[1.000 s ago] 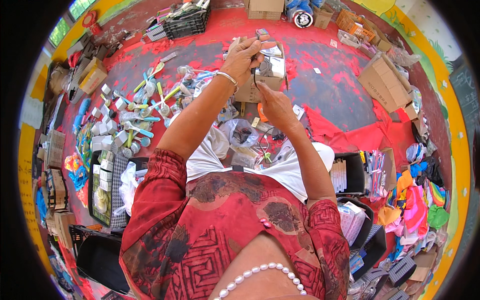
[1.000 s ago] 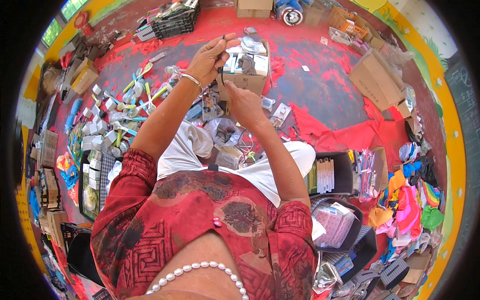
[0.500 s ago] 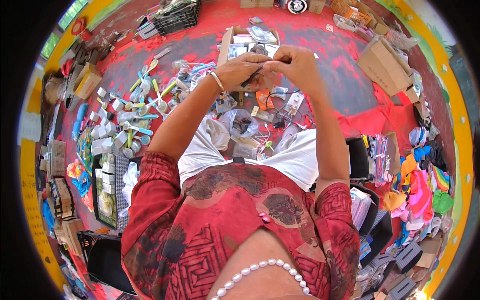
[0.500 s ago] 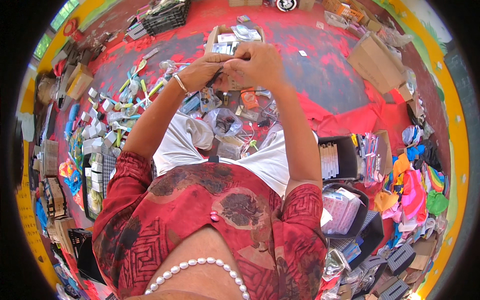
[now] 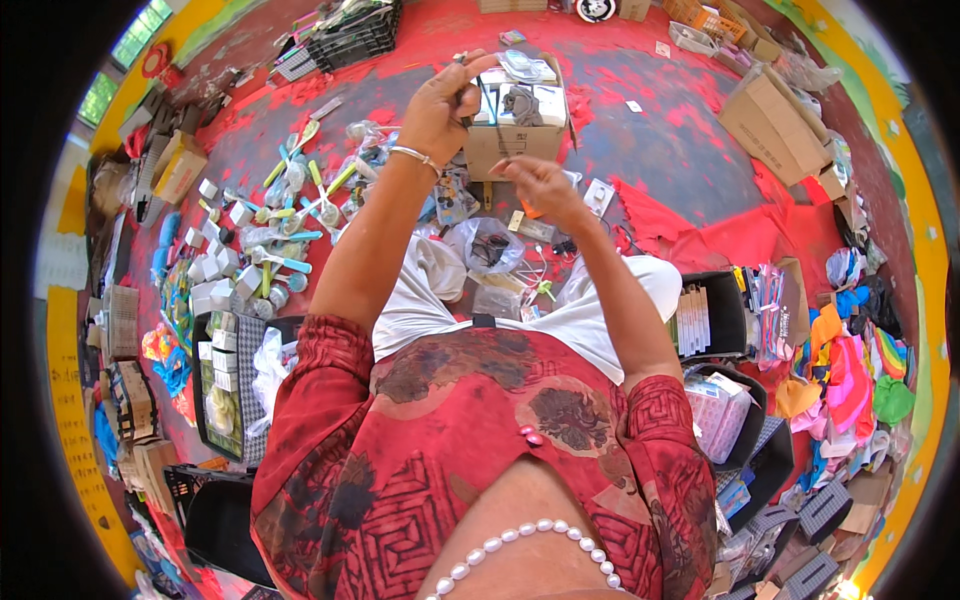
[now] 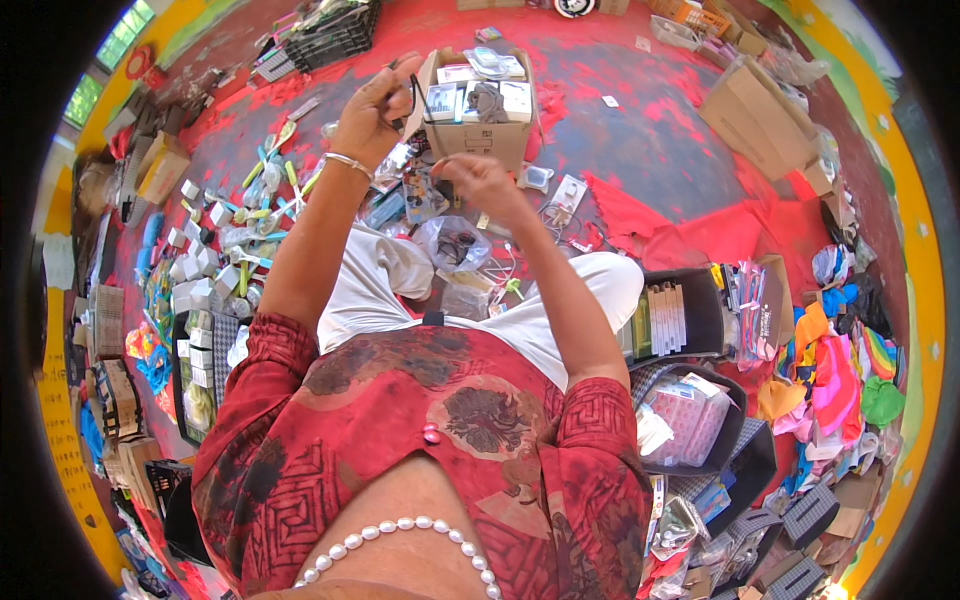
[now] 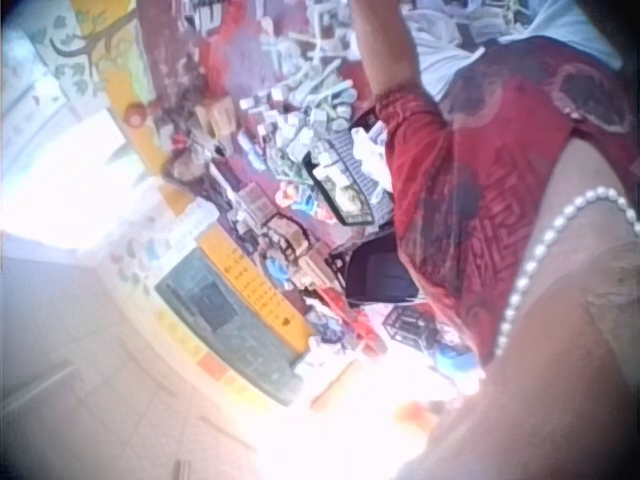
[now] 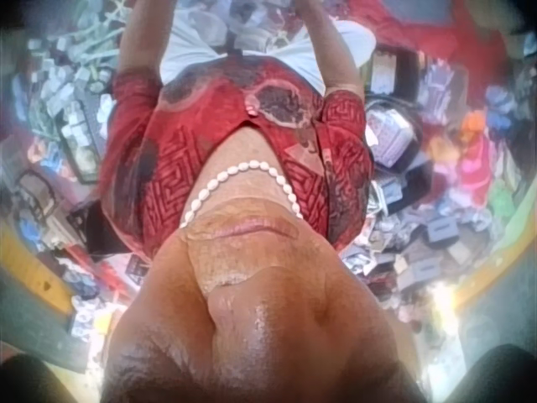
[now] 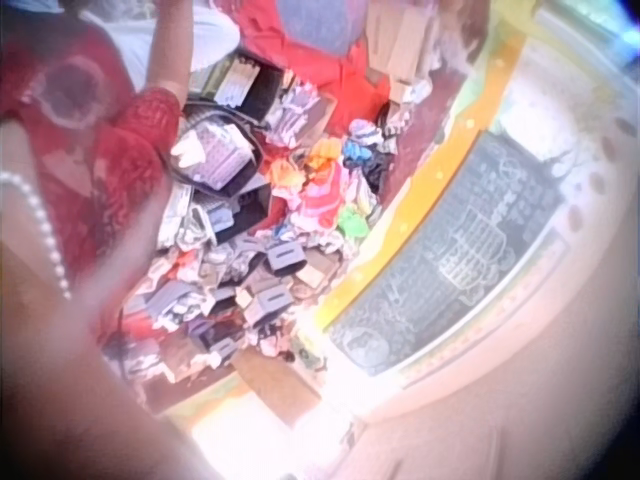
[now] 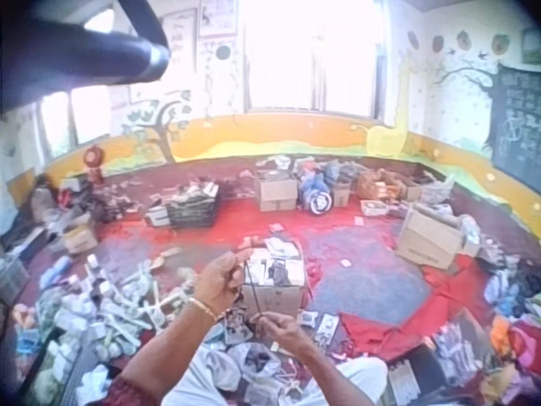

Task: The person sits on the floor and repeatedly picks up black and white cables, coils them, and places them into small plastic bags. The person handles the cables one at a time, organizing them into a pile of packaged items.

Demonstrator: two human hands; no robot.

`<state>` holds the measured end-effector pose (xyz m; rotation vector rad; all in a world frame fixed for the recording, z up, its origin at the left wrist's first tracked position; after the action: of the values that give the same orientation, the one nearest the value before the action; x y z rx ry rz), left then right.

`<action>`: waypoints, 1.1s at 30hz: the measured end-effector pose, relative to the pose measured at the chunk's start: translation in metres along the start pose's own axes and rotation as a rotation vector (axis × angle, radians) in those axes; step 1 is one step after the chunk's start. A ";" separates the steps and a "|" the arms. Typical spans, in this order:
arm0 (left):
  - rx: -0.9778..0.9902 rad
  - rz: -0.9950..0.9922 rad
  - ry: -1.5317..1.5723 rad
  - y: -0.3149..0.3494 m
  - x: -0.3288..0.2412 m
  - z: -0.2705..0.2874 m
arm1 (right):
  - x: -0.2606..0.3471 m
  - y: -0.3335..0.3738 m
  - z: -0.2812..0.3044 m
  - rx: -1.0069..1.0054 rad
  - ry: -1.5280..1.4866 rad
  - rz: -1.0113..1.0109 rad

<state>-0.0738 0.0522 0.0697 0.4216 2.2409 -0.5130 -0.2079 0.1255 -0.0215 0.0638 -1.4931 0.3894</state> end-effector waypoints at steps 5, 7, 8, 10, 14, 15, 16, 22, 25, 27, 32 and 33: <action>0.109 -0.015 -0.796 0.009 0.017 0.009 | 0.051 0.016 -0.032 0.087 0.590 0.227; 0.174 0.097 -0.848 0.018 0.025 0.005 | 0.073 0.016 -0.017 0.044 0.641 0.195; 0.222 0.165 -0.969 0.022 0.025 0.002 | 0.083 0.011 -0.007 0.005 0.642 0.228; 0.378 0.293 -0.915 0.028 0.024 -0.009 | 0.099 -0.001 0.013 -0.039 0.591 0.262; 0.356 0.380 -0.639 0.042 0.012 -0.025 | 0.100 -0.022 0.049 -0.033 0.339 0.165; 0.367 0.399 -0.574 0.044 0.009 -0.029 | 0.096 -0.026 0.057 -0.007 0.252 0.157; 0.372 0.356 -0.446 0.045 0.007 -0.033 | 0.088 -0.030 0.063 -0.021 0.158 0.102; 0.135 0.102 0.073 0.032 -0.018 -0.024 | 0.018 -0.014 0.083 -0.066 -0.149 -0.164; 0.133 0.042 0.042 0.015 -0.025 -0.014 | 0.007 -0.007 0.044 0.004 0.064 -0.006; 0.060 0.007 -0.289 0.007 -0.019 -0.006 | 0.013 0.006 0.013 0.118 0.217 -0.008; 0.081 -0.167 -0.757 0.009 0.003 -0.006 | 0.088 0.032 -0.025 0.117 0.837 0.416; 0.082 -0.043 -0.802 0.011 0.009 -0.005 | 0.100 0.031 -0.021 0.058 0.810 0.380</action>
<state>-0.0779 0.0653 0.0640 0.1584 1.4609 -0.6566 -0.1943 0.1816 0.0680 -0.3061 -0.6833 0.6688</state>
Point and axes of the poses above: each hand's wrist, its own y-axis away from the middle knuckle, its own z-axis out of the back of the hand, x = y × z, the point moved 4 cm from there along -y, towards the middle knuckle, and after that the axes turned 6 degrees about x, right-handed, at the moved point
